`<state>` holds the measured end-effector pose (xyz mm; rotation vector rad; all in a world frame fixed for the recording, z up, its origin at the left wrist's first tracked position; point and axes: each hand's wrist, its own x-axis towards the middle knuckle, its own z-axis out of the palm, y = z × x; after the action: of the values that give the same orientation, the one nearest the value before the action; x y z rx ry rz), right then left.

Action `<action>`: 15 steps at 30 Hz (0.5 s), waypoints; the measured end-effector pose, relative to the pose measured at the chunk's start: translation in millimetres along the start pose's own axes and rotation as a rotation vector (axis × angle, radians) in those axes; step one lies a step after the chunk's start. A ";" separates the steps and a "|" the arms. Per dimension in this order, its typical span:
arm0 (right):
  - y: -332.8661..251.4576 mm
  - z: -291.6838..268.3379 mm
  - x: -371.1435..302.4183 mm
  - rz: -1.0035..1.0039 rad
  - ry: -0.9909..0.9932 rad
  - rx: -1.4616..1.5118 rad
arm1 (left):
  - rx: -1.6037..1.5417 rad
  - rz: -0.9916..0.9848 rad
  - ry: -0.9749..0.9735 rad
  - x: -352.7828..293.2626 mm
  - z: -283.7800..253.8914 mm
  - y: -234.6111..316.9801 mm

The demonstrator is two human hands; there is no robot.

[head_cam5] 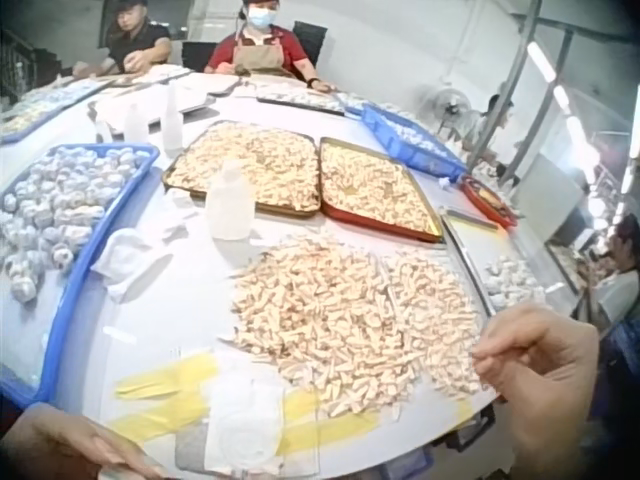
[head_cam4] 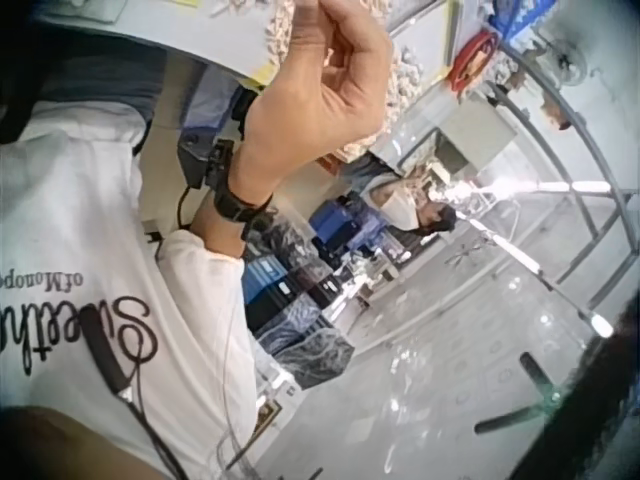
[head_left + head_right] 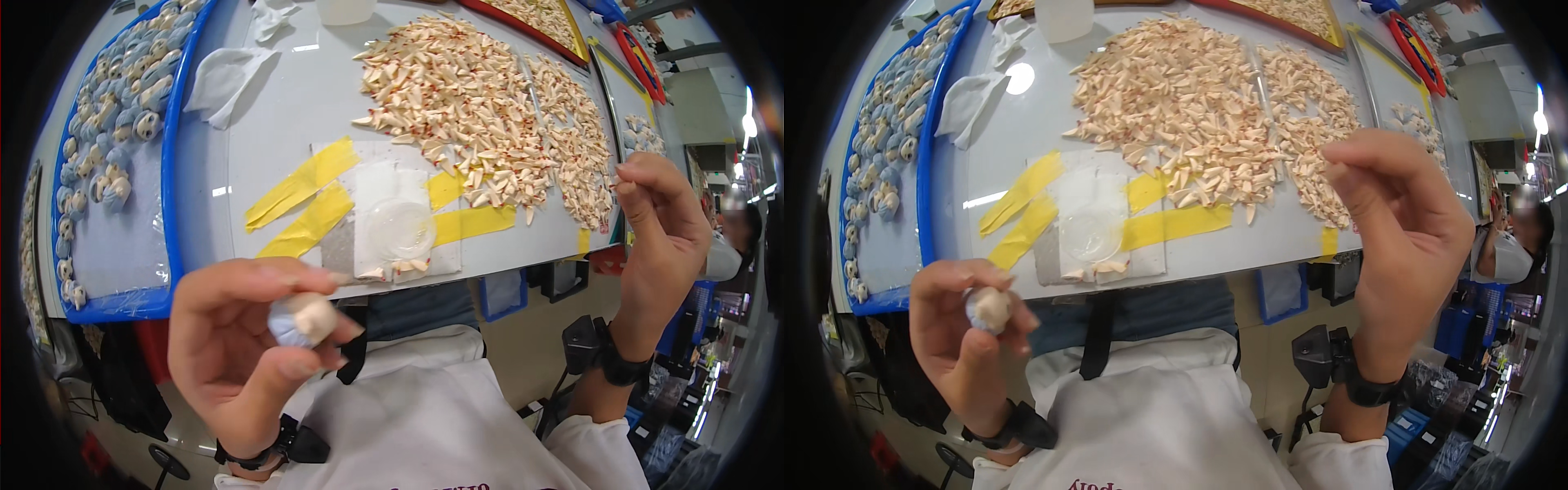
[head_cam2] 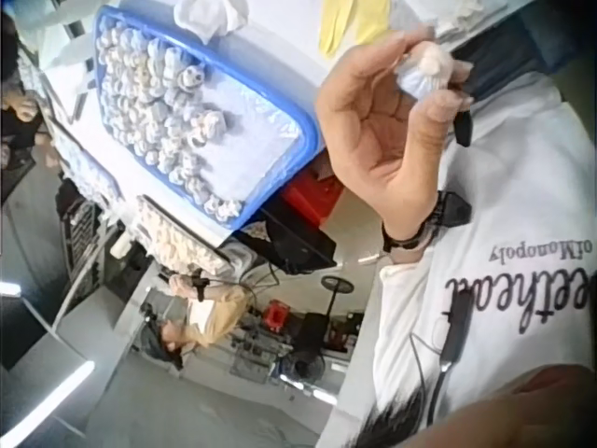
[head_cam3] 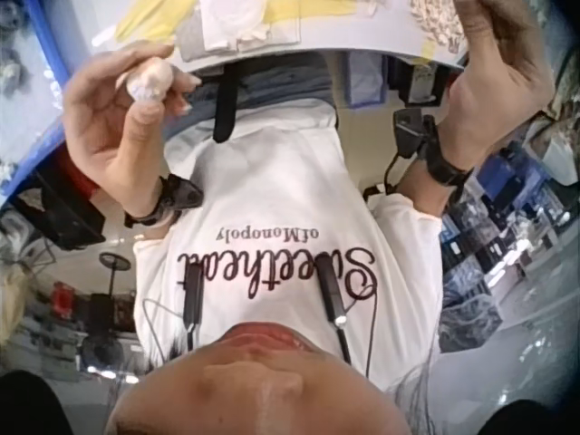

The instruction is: The person assembles small figurines by hand, picking up a base figure and attaching small white components to it. They repeatedly pick up a figure from a blue tray, attach parts, and place the finished figure back into the tray.

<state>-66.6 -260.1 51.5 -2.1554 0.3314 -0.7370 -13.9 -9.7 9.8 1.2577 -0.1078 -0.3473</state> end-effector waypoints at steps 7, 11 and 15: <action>-24.8 43.2 2.0 -0.041 -0.344 0.150 | 0.078 0.173 -0.134 3.1 -14.5 -16.6; -32.0 61.6 7.2 -0.142 -0.538 0.033 | -0.009 0.051 -0.021 -0.4 -6.8 -12.9; -35.5 70.2 10.0 -0.217 -0.606 -0.124 | 0.007 0.090 -0.046 2.1 -14.8 -15.2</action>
<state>-16.5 -198.7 48.0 -2.4325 -0.1827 -0.1504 -10.9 -0.8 -9.4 1.2477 -0.2043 -0.2982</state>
